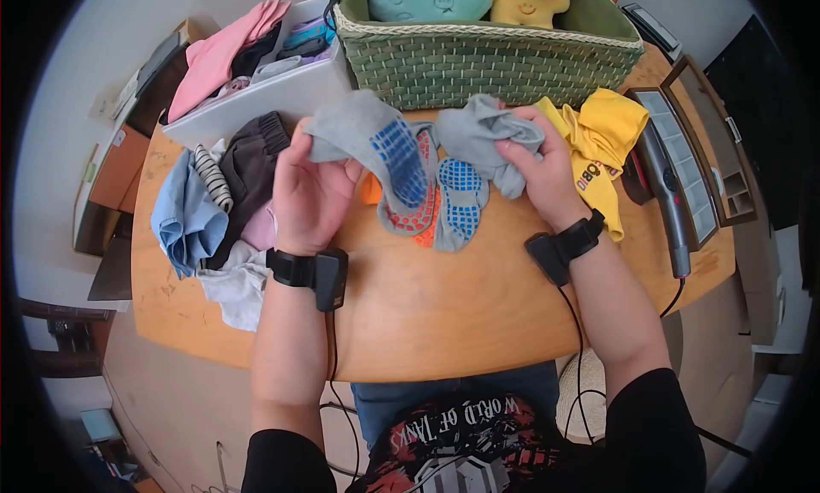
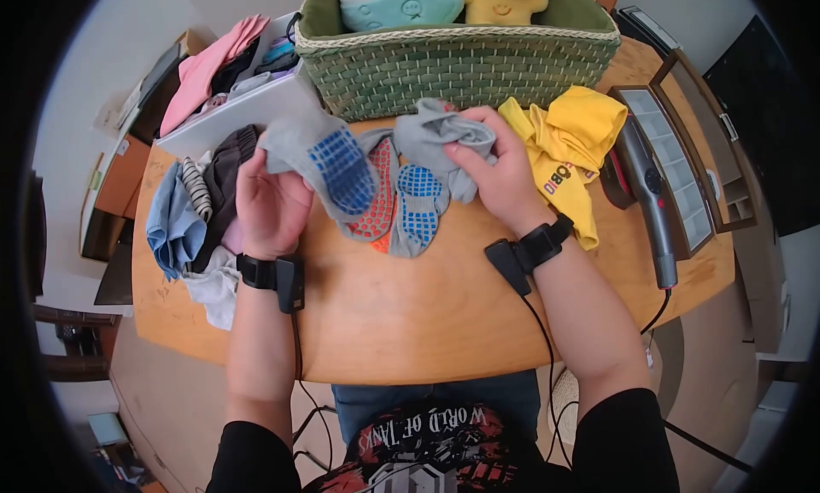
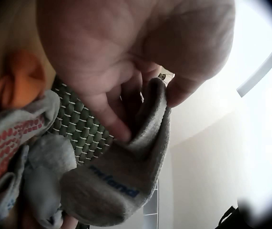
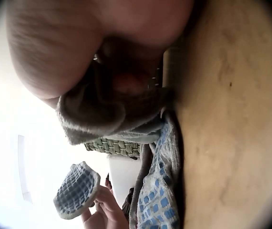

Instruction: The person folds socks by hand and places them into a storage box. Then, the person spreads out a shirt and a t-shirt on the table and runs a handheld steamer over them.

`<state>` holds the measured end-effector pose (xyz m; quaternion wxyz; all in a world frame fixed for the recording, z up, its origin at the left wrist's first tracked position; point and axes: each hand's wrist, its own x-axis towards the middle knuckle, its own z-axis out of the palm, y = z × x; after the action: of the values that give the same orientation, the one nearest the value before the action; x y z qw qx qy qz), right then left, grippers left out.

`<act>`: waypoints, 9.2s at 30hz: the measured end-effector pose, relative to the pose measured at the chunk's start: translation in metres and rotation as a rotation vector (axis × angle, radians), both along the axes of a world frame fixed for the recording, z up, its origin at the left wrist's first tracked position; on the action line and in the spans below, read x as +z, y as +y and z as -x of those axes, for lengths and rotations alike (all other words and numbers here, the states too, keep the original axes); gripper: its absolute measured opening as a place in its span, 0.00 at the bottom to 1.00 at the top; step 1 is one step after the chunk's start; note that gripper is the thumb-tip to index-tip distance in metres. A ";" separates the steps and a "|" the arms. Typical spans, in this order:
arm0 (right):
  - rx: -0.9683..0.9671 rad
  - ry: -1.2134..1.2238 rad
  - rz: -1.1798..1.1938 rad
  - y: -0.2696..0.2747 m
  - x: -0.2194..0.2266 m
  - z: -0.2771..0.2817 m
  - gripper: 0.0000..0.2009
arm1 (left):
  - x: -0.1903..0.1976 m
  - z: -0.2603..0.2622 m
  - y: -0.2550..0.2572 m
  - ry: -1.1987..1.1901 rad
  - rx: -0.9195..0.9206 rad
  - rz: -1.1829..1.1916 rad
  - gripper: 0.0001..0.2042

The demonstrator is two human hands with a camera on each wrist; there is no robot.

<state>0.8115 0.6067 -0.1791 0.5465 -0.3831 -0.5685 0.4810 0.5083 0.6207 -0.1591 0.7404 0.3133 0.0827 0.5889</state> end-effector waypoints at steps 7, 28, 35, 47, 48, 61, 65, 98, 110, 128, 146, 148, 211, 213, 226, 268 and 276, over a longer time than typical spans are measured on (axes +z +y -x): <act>-0.017 0.005 -0.199 -0.001 0.017 -0.004 0.19 | 0.004 -0.009 -0.017 -0.001 -0.114 0.024 0.17; 0.522 0.242 0.243 -0.026 0.021 0.027 0.19 | -0.005 -0.032 -0.016 0.133 0.257 -0.009 0.19; 0.443 0.364 0.276 -0.025 0.021 0.030 0.29 | -0.019 0.008 -0.003 0.365 -0.129 -0.079 0.26; 0.553 0.193 0.389 -0.035 0.018 0.037 0.21 | 0.000 -0.033 -0.028 0.309 -0.114 0.079 0.21; 0.555 0.193 0.391 -0.035 0.015 0.036 0.21 | 0.000 -0.031 -0.027 0.295 -0.134 0.093 0.19; 0.488 0.275 0.435 -0.028 0.002 0.029 0.15 | -0.010 -0.043 -0.044 0.418 -0.311 0.060 0.19; 0.454 0.248 0.456 -0.033 0.005 0.035 0.11 | -0.010 -0.045 -0.039 0.422 -0.258 0.074 0.20; 0.377 -0.043 -0.171 -0.022 0.009 0.030 0.13 | -0.005 -0.023 -0.024 0.199 -0.349 0.135 0.21; 0.211 -0.026 -0.125 -0.022 0.008 0.034 0.11 | -0.012 -0.029 -0.029 0.493 -0.263 -0.093 0.27; 0.167 0.042 -0.068 -0.022 0.006 0.033 0.08 | -0.010 -0.030 -0.029 0.584 -0.306 0.006 0.30; 0.184 0.127 0.010 -0.025 0.011 0.037 0.06 | -0.010 -0.037 -0.032 0.587 -0.204 -0.085 0.25; 0.200 0.102 -0.016 -0.025 0.009 0.037 0.06 | -0.011 -0.034 -0.030 0.601 -0.178 -0.038 0.25; 0.163 0.048 0.020 -0.024 0.014 0.030 0.12 | -0.005 -0.034 -0.035 0.676 -0.134 -0.152 0.17; 0.164 0.019 0.021 -0.023 0.012 0.029 0.11 | -0.005 -0.037 -0.038 0.667 -0.136 -0.152 0.17; 0.188 0.056 0.091 -0.024 0.010 0.031 0.09 | -0.003 -0.037 -0.037 0.676 -0.111 -0.165 0.18; -0.002 -0.557 -0.491 -0.026 0.027 0.035 0.10 | -0.006 -0.046 -0.037 0.434 -0.150 0.030 0.21; -0.012 -0.481 -0.489 -0.025 0.022 0.035 0.08 | -0.009 -0.046 -0.035 0.511 -0.173 -0.021 0.21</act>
<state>0.7766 0.5817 -0.1571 0.4754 -0.3464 -0.7773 0.2231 0.5539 0.5852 -0.1679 0.7397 0.4656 0.2336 0.4260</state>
